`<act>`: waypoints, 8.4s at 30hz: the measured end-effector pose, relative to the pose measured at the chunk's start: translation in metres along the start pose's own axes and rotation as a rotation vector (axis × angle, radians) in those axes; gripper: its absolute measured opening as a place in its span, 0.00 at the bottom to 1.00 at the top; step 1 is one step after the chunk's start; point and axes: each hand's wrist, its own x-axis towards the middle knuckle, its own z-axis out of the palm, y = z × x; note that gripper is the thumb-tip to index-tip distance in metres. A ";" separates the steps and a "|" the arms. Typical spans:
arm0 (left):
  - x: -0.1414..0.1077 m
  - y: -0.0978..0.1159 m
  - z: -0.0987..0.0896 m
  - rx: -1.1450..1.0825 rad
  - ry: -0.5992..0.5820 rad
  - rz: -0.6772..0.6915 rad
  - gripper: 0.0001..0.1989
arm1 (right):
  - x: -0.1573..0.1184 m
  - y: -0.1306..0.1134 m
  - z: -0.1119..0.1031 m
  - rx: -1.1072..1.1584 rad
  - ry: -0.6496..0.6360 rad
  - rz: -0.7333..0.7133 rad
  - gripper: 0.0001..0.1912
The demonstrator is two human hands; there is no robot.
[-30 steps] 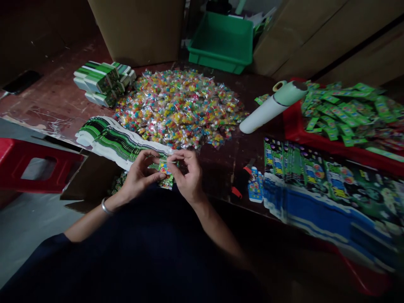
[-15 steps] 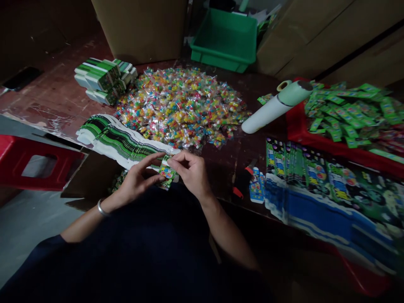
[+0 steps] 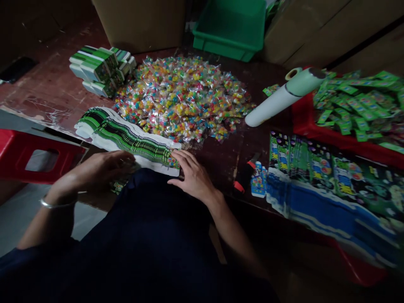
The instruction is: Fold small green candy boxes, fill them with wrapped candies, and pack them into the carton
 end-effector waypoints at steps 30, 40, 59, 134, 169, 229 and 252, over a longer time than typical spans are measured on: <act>0.053 0.037 0.070 -1.129 -0.255 0.068 0.28 | 0.000 -0.037 -0.009 0.298 0.056 0.082 0.32; 0.046 0.038 0.077 -0.891 -0.055 0.031 0.18 | 0.005 -0.036 -0.009 0.476 0.308 0.328 0.20; 0.049 0.029 0.104 -0.704 0.375 0.274 0.24 | 0.010 -0.022 0.051 0.390 0.644 0.195 0.16; 0.048 0.029 0.089 -0.460 0.100 0.113 0.11 | 0.050 -0.020 -0.048 -0.174 0.048 -0.114 0.10; 0.040 0.034 0.095 -0.686 0.242 0.228 0.25 | 0.040 -0.023 -0.008 0.732 0.297 0.418 0.11; 0.044 0.037 0.077 -0.961 -0.180 0.035 0.17 | 0.001 -0.031 -0.017 0.504 0.241 0.231 0.16; 0.045 0.030 0.088 -0.623 0.196 0.250 0.26 | 0.013 -0.031 0.040 0.399 0.646 0.268 0.10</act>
